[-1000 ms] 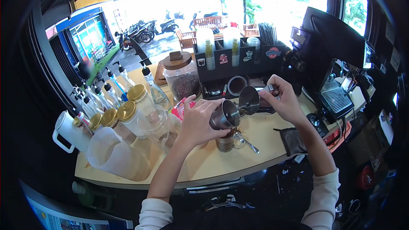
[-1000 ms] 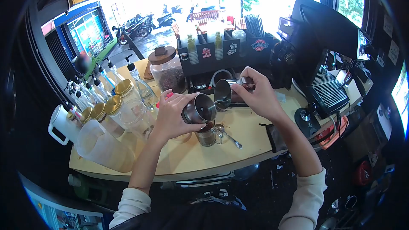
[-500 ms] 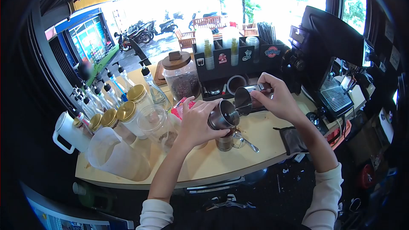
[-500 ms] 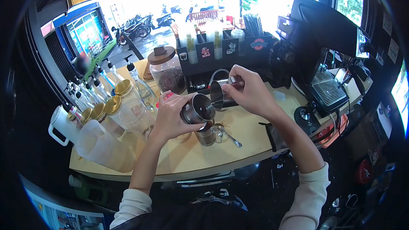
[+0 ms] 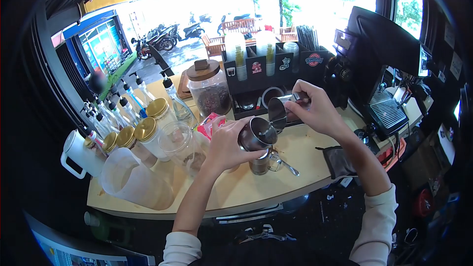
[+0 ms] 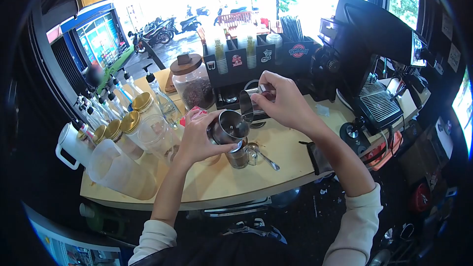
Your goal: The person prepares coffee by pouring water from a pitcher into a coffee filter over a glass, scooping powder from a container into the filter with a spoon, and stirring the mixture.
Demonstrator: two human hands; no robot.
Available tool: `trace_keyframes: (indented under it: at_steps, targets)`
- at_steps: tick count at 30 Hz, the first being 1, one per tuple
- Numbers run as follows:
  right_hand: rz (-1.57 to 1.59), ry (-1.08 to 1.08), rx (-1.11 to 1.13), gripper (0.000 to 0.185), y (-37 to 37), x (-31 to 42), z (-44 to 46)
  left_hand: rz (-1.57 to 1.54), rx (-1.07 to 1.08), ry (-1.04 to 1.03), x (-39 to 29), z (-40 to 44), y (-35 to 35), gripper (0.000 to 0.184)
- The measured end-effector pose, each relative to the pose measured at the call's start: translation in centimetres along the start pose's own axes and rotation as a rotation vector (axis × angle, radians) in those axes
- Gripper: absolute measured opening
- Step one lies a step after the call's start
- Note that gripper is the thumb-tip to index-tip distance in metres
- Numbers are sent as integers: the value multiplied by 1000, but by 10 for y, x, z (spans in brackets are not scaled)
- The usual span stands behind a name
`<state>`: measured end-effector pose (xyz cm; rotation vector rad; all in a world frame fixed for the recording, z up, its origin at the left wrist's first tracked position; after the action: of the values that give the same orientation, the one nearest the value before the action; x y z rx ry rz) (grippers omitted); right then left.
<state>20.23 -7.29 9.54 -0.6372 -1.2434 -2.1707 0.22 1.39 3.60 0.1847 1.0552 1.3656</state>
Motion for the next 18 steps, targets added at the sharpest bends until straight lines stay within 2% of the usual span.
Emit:
trace_keyframes:
  at_steps: [4,18]
  targets:
    - [-19,25,2,23,-2,-1,5,-132,-2,55,4,-2,-3,79]
    - [-94,89,82,20,-11,25,20,-268,-106,166,15,-8,-22,85]
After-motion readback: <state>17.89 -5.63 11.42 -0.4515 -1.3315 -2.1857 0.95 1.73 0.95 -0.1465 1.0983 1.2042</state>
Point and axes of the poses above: each hand's wrist, its own z-axis towards the middle knuckle, its own y-axis out of the back of the hand, x = y × z, the point moved 3 cm from there along z, towards the middle knuckle, and after that the axes turned 15 degrees about -z, right-handed, at the moved point
